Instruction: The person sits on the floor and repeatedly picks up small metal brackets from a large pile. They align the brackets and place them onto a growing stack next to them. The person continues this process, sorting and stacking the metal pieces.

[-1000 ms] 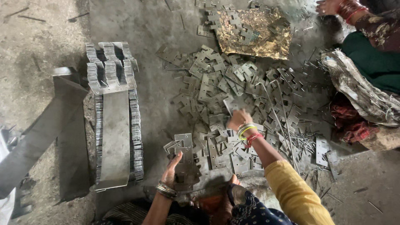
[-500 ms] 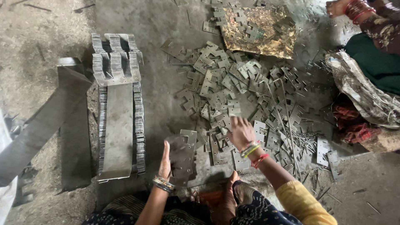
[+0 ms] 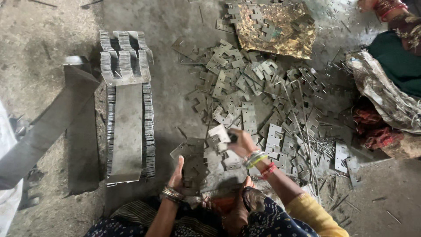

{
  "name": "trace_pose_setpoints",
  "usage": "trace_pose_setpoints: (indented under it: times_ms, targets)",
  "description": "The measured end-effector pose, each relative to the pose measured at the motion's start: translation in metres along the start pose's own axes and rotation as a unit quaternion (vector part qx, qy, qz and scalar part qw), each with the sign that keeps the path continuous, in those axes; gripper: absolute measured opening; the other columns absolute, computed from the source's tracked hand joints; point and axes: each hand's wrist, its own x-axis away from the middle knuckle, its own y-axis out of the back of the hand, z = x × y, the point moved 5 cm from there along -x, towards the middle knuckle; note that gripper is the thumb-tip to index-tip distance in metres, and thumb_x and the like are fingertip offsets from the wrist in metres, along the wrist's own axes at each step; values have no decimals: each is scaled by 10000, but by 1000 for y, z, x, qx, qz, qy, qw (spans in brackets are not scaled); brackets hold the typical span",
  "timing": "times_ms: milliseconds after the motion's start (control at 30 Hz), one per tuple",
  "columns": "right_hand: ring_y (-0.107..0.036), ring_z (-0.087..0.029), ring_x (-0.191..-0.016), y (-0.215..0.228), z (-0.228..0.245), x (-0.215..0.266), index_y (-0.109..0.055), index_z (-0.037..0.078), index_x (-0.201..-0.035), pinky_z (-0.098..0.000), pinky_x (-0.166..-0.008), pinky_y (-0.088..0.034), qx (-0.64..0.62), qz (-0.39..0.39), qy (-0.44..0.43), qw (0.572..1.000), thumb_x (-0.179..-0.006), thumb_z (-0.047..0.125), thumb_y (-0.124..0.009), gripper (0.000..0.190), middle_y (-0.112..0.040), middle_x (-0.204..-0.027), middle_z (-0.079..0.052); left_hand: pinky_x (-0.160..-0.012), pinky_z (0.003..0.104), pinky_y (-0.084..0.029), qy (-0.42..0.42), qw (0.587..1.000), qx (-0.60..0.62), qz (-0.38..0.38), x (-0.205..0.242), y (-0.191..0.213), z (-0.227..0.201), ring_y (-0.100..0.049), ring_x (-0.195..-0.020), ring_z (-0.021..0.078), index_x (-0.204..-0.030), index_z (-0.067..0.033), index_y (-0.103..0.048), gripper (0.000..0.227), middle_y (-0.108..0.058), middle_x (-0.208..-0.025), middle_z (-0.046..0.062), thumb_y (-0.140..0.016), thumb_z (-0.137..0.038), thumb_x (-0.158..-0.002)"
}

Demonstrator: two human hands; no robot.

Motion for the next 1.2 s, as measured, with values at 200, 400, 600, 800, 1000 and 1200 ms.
trace_pose_setpoints:
  times_ms: [200, 400, 600, 800, 1000, 1200]
  targets:
    - [-700, -423, -923, -4, 18, 12, -499, -19, -1216, -489, -781, -566, 229, 10, -54, 972, -797, 347, -809, 637, -707, -972, -250, -1220, 387, -238, -24, 978, -170, -119, -5, 18, -1, -288, -1499, 190, -1627, -98, -176, 886, -254, -1675, 76, -399, -653, -972]
    - [-671, -443, -1010, -13, 1, 14, -492, 2, -1209, -511, -848, -544, 190, 6, -109, 976, -819, 322, -800, 592, -683, -1045, -253, -1204, 361, -279, -133, 974, -179, -40, 0, 12, -10, -408, -1447, 197, -1547, 12, -383, 902, -420, -1609, 119, -515, -658, -958]
    - [-643, -455, -1024, 0, 8, 16, -519, -6, -1158, -499, -797, -553, 241, -91, -54, 965, -633, 273, -899, 705, -642, -1086, -280, -765, 460, -633, 46, 998, 33, 19, 51, -60, -22, -766, -860, 295, -1242, -16, -647, 873, -752, -1069, 175, -475, -769, -833]
    - [-722, -369, -939, 3, 24, 15, -702, 68, -1112, -465, -806, -595, 92, -66, -26, 993, -725, 241, -855, 450, -735, -1031, -194, -824, 451, -627, 18, 995, 68, 71, 67, -77, -31, -746, -936, 289, -1290, -13, -624, 855, -732, -1128, 162, -520, -746, -862]
    - [-775, -262, -903, 18, 1, -4, -711, 117, -1212, -390, -779, -640, 68, 29, -100, 992, -774, 252, -758, 461, -789, -1070, -109, -806, 414, -614, -16, 1000, -15, -6, 33, -17, -9, -728, -936, 256, -1250, -30, -662, 626, -720, -1140, 139, -590, -553, -914]
    - [-684, -382, -1015, 52, -56, -36, -600, -86, -1151, -437, -905, -573, 247, -88, -147, 954, -821, 339, -801, 574, -701, -1056, -267, -794, 366, -604, -80, 990, -114, -13, 11, 35, -2, -714, -941, 227, -1186, -22, -713, 404, -711, -1146, 132, -648, -358, -972]
